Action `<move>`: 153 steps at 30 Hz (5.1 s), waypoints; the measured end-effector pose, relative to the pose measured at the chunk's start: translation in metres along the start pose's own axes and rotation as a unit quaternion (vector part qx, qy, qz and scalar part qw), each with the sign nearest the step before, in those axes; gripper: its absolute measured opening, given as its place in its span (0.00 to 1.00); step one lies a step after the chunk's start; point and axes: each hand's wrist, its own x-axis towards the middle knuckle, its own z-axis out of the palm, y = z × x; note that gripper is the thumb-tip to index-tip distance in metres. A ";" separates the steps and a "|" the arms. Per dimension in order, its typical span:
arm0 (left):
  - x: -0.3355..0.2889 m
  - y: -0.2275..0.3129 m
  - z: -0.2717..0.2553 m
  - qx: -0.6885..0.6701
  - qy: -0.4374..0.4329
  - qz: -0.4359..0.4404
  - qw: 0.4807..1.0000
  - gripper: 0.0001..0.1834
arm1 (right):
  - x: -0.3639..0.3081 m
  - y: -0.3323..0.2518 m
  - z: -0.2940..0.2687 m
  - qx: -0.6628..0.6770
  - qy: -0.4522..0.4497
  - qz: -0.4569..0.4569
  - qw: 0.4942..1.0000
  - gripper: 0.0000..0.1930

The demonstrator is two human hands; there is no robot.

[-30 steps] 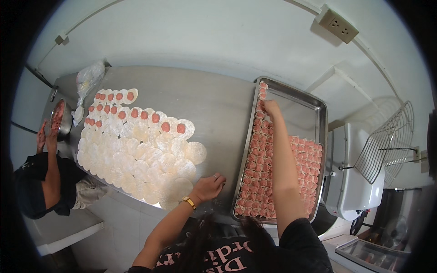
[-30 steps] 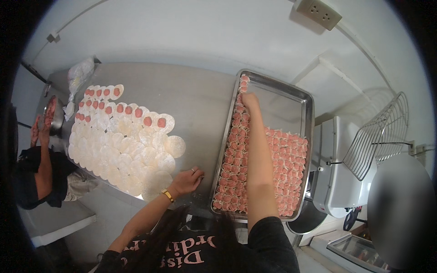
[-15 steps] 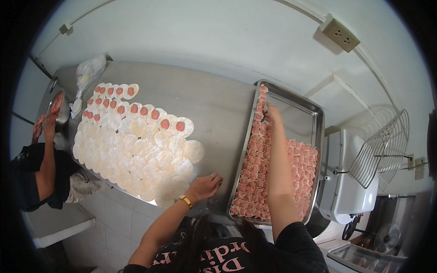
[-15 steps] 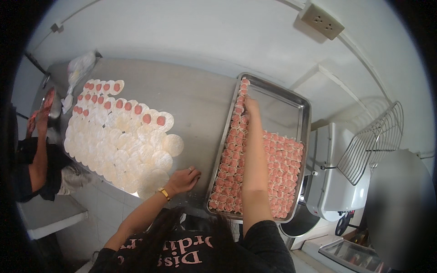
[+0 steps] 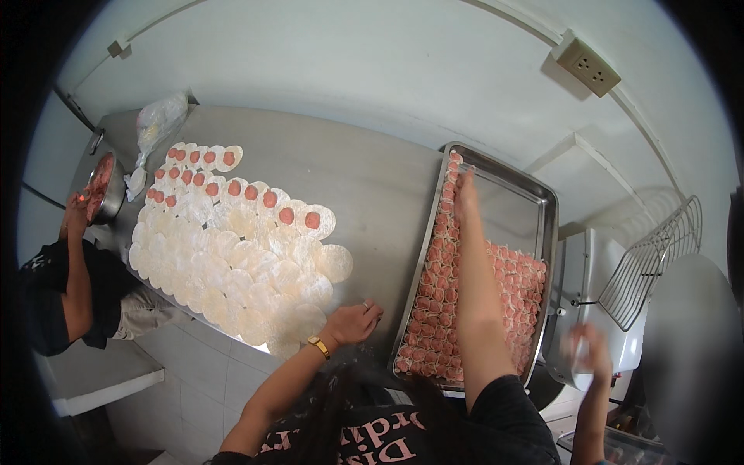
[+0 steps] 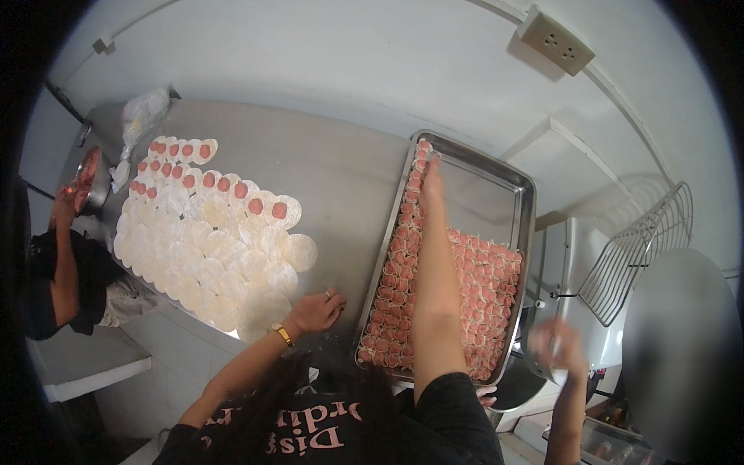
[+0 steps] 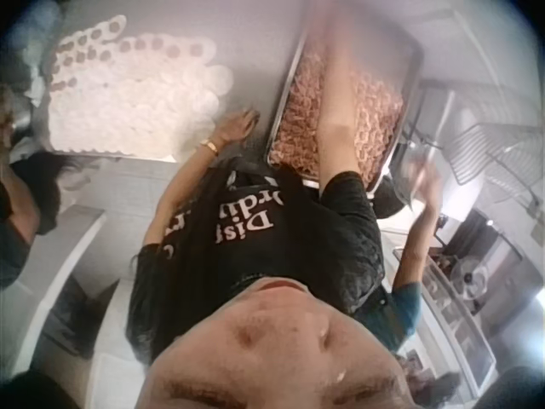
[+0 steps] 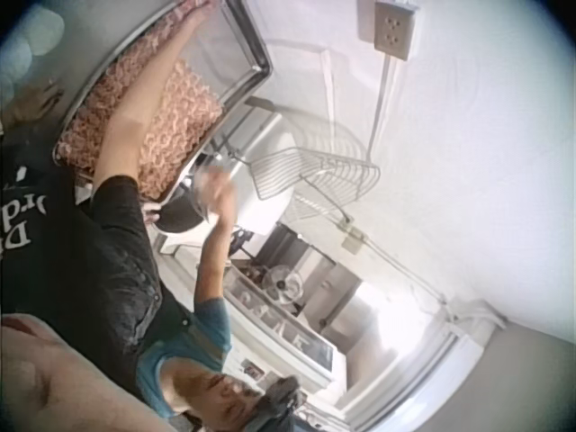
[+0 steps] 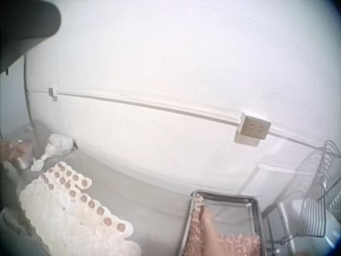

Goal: The person places small portions of pink filling onto round wrappers laid out on a stainless steel table, folds each wrapper to enclose the filling, and places the finished dumplings onto a metal tray. A coworker also assembles dumplings nearby.

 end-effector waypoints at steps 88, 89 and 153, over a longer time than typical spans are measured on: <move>-0.235 -0.043 -0.142 -0.137 0.084 -0.309 0.937 0.11 | -0.257 0.030 -0.017 -0.591 0.044 -0.335 0.732 0.20; -0.235 -0.041 -0.140 -0.127 0.084 -0.303 0.941 0.11 | -0.251 0.029 -0.016 -0.605 0.046 -0.339 0.719 0.20; -0.263 -0.010 -0.149 -0.060 0.181 -0.426 0.884 0.12 | -0.074 0.110 0.306 -0.429 -0.168 -0.194 0.866 0.13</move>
